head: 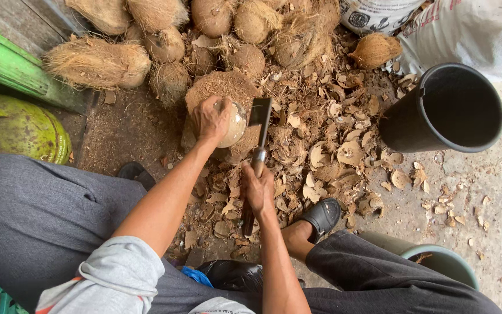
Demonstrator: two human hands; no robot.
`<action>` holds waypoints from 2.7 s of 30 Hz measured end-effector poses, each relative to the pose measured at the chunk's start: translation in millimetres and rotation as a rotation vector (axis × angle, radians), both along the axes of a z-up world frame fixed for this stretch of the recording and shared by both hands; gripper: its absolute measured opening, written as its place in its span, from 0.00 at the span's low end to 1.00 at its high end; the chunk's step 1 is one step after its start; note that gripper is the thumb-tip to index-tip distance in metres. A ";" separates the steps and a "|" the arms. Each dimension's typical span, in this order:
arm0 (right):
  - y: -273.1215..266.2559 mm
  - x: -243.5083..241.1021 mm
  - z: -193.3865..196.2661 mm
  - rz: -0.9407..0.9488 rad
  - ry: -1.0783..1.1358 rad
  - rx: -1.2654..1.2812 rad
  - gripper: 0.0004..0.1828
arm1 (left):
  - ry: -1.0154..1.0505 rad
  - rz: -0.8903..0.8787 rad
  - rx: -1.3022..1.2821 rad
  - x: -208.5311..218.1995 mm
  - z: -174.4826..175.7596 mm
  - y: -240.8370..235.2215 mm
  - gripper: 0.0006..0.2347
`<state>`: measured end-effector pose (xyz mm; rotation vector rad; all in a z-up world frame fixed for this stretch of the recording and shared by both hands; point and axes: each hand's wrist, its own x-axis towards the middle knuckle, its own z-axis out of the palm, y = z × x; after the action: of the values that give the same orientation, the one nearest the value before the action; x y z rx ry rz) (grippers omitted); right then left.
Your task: The person uses a machete to remove the husk from a coconut, repeatedly striking and rotating the fruit until the husk is fully removed. The peeled coconut is then placed into a green basket.
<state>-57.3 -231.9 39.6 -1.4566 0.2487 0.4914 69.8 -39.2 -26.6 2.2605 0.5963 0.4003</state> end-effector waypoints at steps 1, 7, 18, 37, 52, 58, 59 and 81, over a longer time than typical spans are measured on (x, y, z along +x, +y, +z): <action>-0.9 3.3 0.8 -0.012 -0.062 -0.005 0.14 | -0.023 0.011 0.039 2.9 0.0 0.7 0.18; 0.0 7.5 -0.1 0.079 -0.089 -0.118 0.16 | 0.168 0.011 0.049 5.7 12.9 4.3 0.16; 16.5 17.2 10.9 -0.017 -0.070 -0.105 0.18 | 0.206 0.033 -0.115 4.4 43.8 3.6 0.14; 19.6 19.5 25.6 0.052 -0.032 -0.366 0.15 | 0.231 0.017 -0.187 -2.2 39.2 2.6 0.16; 6.9 6.0 -3.7 0.093 0.066 -0.284 0.20 | 0.047 0.038 -0.025 -20.5 33.1 -3.8 0.18; 16.4 22.9 -0.3 -0.137 -0.287 -0.084 0.24 | 0.136 0.037 -0.071 -8.9 28.8 2.0 0.18; 17.1 23.5 0.8 -0.042 -0.127 -0.171 0.22 | 0.057 0.018 -0.003 -6.9 28.9 0.3 0.17; 0.1 16.2 -15.6 0.143 0.299 -0.095 0.17 | -0.052 -0.023 -0.097 -15.3 17.5 7.4 0.17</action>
<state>-41.1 -231.7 24.0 -1.4968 0.4110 0.8254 54.4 -31.8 -9.1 2.1560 0.5506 0.4088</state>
